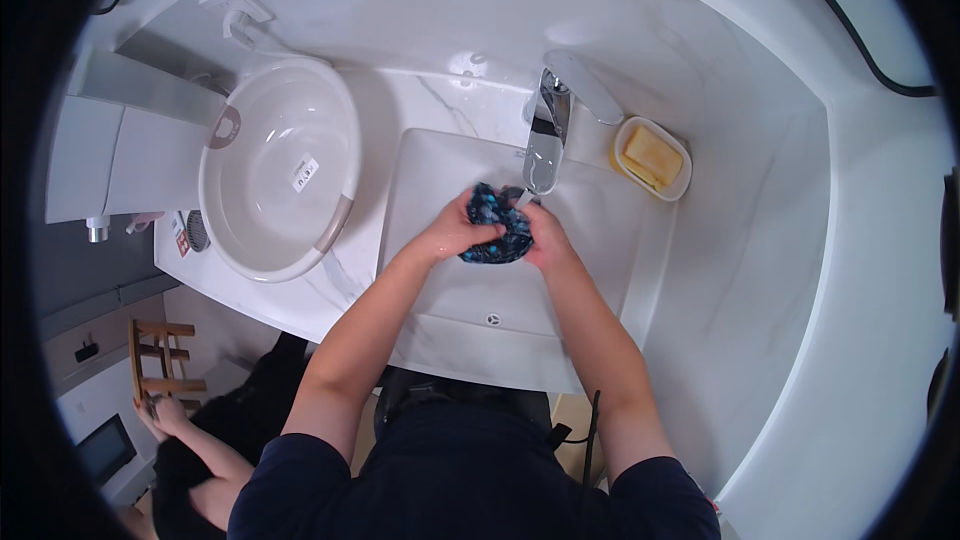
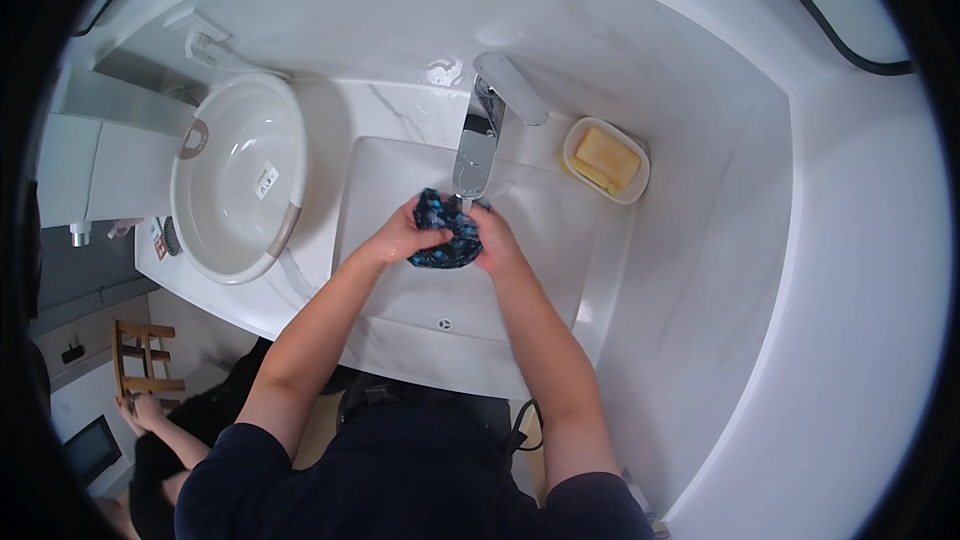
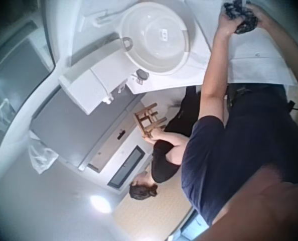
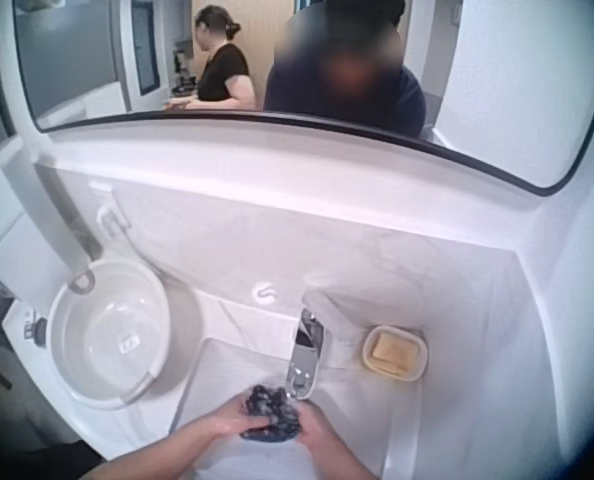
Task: The person washes a dark patterned cloth by hand in a bathroom sink, repeatedly rinsing and wringing it under running water. After finishing, they move to a bedroom and unfold the cloth to display it.
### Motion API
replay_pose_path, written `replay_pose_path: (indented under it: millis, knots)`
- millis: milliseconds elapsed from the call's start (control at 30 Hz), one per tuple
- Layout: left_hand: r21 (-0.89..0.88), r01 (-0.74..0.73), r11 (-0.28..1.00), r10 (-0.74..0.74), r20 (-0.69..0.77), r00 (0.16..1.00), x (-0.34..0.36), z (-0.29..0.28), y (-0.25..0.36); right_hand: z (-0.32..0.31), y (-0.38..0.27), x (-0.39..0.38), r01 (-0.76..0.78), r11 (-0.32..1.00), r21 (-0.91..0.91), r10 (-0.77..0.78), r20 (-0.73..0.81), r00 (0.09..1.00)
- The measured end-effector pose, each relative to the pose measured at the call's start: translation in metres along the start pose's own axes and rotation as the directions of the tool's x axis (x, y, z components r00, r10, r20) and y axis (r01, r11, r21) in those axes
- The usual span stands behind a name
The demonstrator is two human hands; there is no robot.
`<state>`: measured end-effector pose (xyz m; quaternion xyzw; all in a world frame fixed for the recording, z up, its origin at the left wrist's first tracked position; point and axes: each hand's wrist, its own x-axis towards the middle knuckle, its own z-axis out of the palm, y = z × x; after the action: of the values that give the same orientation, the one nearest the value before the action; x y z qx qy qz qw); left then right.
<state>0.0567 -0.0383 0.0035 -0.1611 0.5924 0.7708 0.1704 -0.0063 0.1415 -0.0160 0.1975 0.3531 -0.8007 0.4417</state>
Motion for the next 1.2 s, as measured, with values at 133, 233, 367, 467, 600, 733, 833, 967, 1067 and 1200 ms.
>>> replay_pose_path:
  millis: [133, 233, 367, 467, 600, 733, 833, 967, 1067, 1200]
  knots:
    - [-0.415, 0.264, 0.871, -0.323, -0.079, 0.943, -0.003, 0.000, -0.007, 0.006, -0.012, 0.004, 0.285, 0.917, -0.278, -0.357, -0.258, 0.898]
    - [-0.608, 0.468, 0.641, -0.533, 0.085, 0.842, 0.006, 0.002, -0.013, 0.020, -0.011, -0.011, 0.393, 0.628, -0.671, -0.647, -0.170, 0.743]
    - [-0.690, 0.491, 0.532, -0.389, 0.316, 0.866, 0.045, 0.013, -0.025, 0.054, 0.015, -0.045, 0.468, 0.093, -0.879, -0.737, 0.255, 0.626]
    - [-0.674, 0.560, 0.483, -0.166, 0.557, 0.814, 0.071, 0.017, -0.039, 0.077, 0.035, -0.058, 0.531, -0.244, -0.811, -0.729, 0.515, 0.451]
    - [-0.787, 0.522, 0.328, 0.039, 0.564, 0.825, 0.071, 0.022, -0.058, 0.080, 0.042, -0.056, 0.453, -0.441, -0.775, -0.695, 0.614, 0.375]
    - [-0.896, 0.393, 0.204, 0.078, 0.416, 0.906, 0.054, 0.032, -0.074, 0.061, 0.043, -0.038, 0.493, -0.382, -0.782, -0.720, 0.586, 0.372]
    - [-0.953, 0.230, 0.195, 0.049, 0.244, 0.969, 0.054, 0.044, -0.088, 0.048, 0.044, -0.022, 0.471, -0.334, -0.816, -0.752, 0.532, 0.389]
    - [-0.928, -0.022, 0.373, -0.070, -0.052, 0.996, 0.068, 0.052, -0.104, 0.036, 0.043, -0.008, 0.415, -0.285, -0.864, -0.826, 0.441, 0.350]
    - [-0.748, 0.049, 0.661, -0.200, -0.113, 0.973, 0.073, 0.048, -0.103, 0.028, 0.038, -0.002, 0.378, -0.151, -0.913, -0.873, 0.303, 0.383]
    - [-0.611, 0.071, 0.788, -0.342, -0.339, 0.876, 0.065, 0.051, -0.079, 0.018, 0.029, 0.013, 0.377, 0.286, -0.881, -0.887, -0.095, 0.451]
